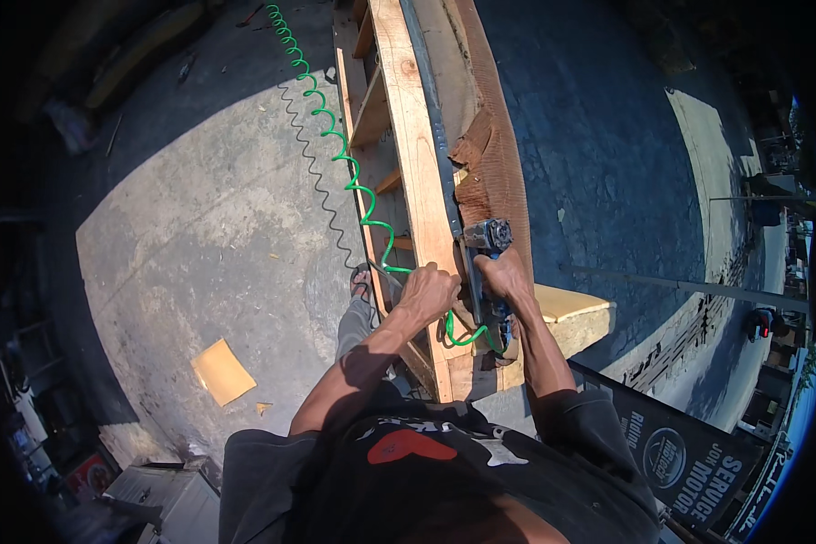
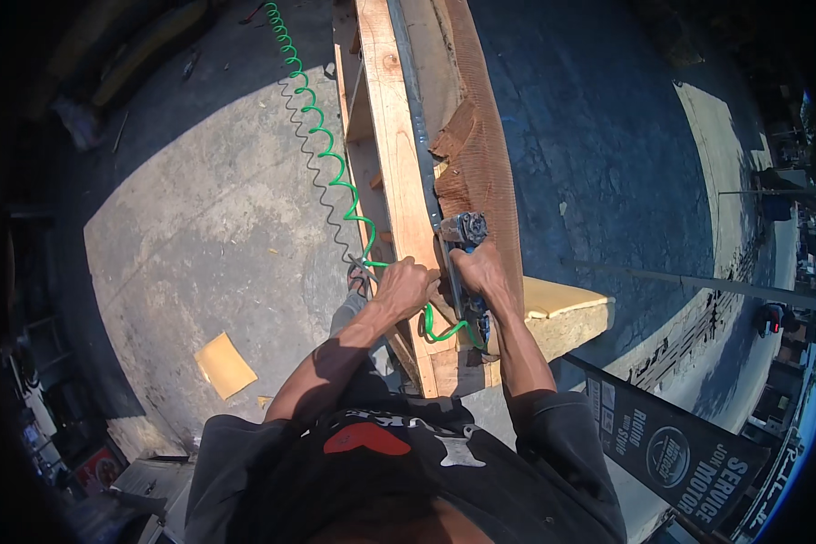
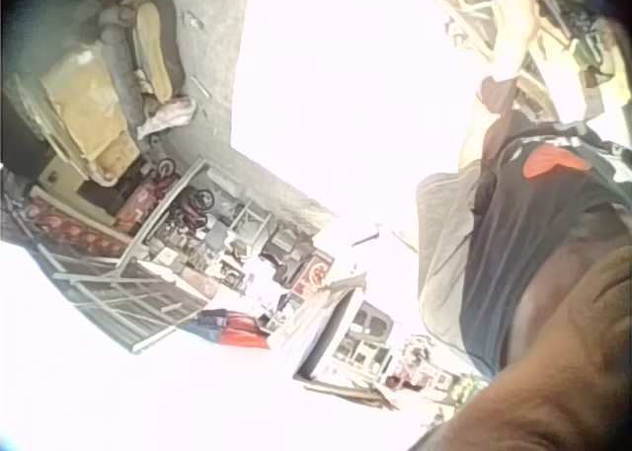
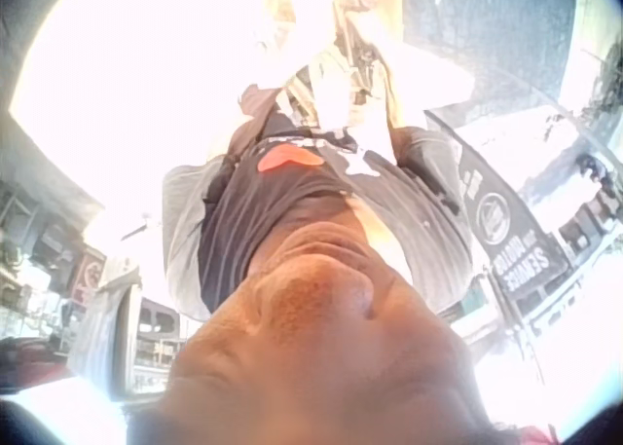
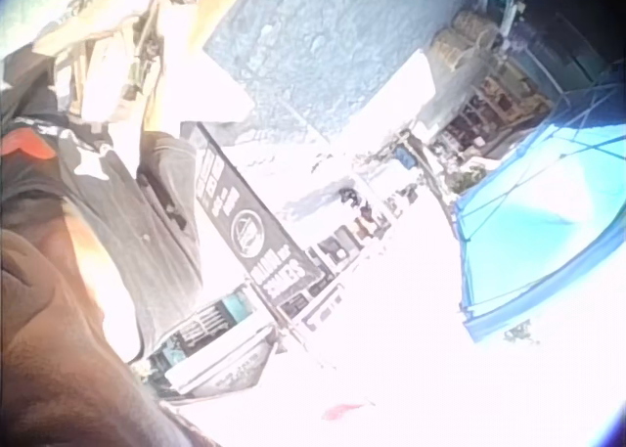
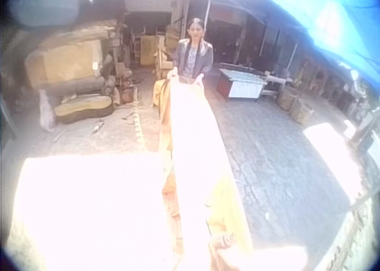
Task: The person is repairing a wooden chair frame by attaching a black strap to the side. They use a pneumatic nail gun to secure the strap and a tape measure to check dimensions. A woman assists by holding the chair steady during the process.
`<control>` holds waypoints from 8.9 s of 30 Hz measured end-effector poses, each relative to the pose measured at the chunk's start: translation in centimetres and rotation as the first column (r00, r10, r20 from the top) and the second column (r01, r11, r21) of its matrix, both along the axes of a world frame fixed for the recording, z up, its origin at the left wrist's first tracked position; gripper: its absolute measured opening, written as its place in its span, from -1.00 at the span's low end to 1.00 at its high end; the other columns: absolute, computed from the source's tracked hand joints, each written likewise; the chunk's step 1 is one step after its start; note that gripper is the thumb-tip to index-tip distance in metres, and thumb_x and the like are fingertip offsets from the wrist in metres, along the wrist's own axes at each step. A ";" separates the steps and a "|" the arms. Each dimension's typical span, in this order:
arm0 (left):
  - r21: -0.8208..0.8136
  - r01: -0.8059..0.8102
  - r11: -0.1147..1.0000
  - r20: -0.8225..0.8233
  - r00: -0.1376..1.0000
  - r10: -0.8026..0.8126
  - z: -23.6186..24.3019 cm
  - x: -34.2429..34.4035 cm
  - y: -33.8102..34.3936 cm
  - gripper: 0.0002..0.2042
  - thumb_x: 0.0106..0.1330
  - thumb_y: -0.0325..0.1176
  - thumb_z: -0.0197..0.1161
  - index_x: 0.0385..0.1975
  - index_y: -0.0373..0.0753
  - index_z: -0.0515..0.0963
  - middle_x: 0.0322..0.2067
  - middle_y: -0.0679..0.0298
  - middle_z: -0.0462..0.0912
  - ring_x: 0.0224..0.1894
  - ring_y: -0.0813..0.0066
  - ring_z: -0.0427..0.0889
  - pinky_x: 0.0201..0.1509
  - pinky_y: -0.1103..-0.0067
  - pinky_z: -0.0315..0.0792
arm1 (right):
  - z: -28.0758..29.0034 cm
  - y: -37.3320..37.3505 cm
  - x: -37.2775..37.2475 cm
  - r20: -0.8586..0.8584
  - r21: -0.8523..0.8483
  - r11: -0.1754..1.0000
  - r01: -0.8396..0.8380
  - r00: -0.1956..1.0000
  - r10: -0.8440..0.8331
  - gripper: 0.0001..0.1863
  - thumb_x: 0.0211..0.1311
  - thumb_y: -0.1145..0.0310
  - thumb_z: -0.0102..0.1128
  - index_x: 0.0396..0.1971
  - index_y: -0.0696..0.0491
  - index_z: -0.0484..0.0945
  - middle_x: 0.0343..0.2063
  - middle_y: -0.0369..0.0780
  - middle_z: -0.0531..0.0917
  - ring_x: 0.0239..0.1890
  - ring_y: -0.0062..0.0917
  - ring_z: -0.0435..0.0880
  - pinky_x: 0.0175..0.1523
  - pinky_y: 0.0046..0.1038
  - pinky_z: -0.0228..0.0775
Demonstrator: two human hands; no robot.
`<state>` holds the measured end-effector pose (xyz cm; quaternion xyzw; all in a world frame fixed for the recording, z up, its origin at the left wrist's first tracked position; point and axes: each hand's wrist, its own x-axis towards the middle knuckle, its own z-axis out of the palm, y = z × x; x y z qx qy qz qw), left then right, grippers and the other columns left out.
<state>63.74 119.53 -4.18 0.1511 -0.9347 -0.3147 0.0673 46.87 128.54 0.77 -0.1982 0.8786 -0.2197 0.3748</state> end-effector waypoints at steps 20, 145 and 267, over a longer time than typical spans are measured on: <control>0.535 -0.370 0.759 -0.005 0.898 0.441 13.7 19.6 -29.9 -0.58 0.44 -0.09 0.14 -0.03 -0.40 0.40 -0.24 0.00 0.51 -0.29 0.26 0.56 -0.19 0.36 0.46 | 8.7 -24.4 26.9 0.681 -0.479 0.660 0.579 0.719 -0.136 -0.67 0.31 0.11 0.34 -0.46 0.07 0.60 -0.52 -0.34 0.58 -0.46 -0.67 0.52 -0.26 -0.47 0.39; -0.092 0.992 0.083 0.121 0.094 -0.988 12.6 -51.7 -111.6 -0.73 0.24 -0.50 0.12 -0.05 -0.29 0.40 -0.10 -0.06 0.48 -0.28 -0.19 0.70 -0.23 0.07 0.61 | 10.1 -115.9 -2.7 0.318 -0.201 -0.546 0.813 -0.473 -0.821 -0.70 0.18 0.21 0.36 -0.18 0.07 0.60 -0.47 -0.34 0.62 -0.48 -0.64 0.54 -0.38 -0.49 0.38; 0.096 0.984 -0.149 0.655 -0.176 -0.735 0.6 -64.9 -76.6 -0.39 0.08 0.00 0.45 0.17 0.14 0.43 -0.15 0.20 0.57 -0.15 0.04 0.66 -0.20 0.14 0.49 | -0.3 -37.0 -7.6 -0.462 0.109 -0.638 0.763 -0.529 -0.712 -0.51 -0.03 0.10 0.27 -0.39 0.32 0.67 -0.48 -0.01 0.69 -0.44 -0.33 0.62 -0.25 -0.28 0.46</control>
